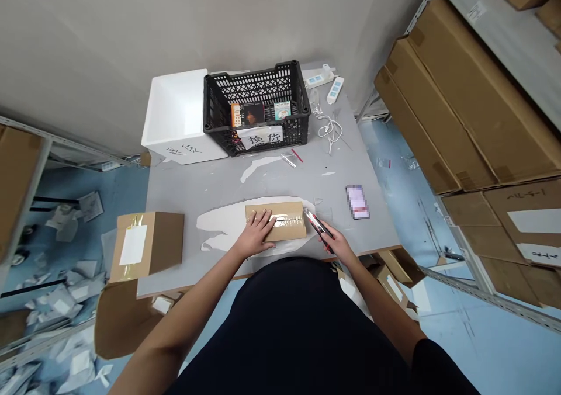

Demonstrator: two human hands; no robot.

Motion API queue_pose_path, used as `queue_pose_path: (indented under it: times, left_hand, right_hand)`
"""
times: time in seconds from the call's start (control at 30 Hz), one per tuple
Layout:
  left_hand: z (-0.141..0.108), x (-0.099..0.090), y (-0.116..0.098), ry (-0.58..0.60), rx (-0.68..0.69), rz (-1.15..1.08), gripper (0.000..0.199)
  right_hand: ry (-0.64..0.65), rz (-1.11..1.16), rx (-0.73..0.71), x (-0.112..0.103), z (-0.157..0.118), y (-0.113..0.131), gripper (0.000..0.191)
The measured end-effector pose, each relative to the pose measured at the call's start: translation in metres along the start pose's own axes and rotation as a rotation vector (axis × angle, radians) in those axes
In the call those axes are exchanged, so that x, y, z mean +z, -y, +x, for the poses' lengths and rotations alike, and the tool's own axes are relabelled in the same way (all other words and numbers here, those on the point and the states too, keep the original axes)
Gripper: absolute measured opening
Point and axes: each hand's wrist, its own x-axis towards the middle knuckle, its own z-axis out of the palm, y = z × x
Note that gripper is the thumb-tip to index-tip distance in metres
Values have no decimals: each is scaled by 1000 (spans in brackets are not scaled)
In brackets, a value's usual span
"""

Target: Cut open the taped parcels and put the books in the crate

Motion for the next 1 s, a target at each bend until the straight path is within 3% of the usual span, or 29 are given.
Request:
queue_pose_path:
  times: [0.27, 0.63, 1.0]
  left_hand:
    - [6, 6, 8, -19, 14, 64, 89]
    - [7, 12, 1, -69, -49, 25, 91]
    - [8, 13, 0, -108, -48, 20, 90]
  right_hand:
    - [81, -34, 37, -12, 0, 11, 72]
    - [11, -72, 110, 3, -12, 9, 68]
    - [62, -92, 97, -4, -14, 3, 67]
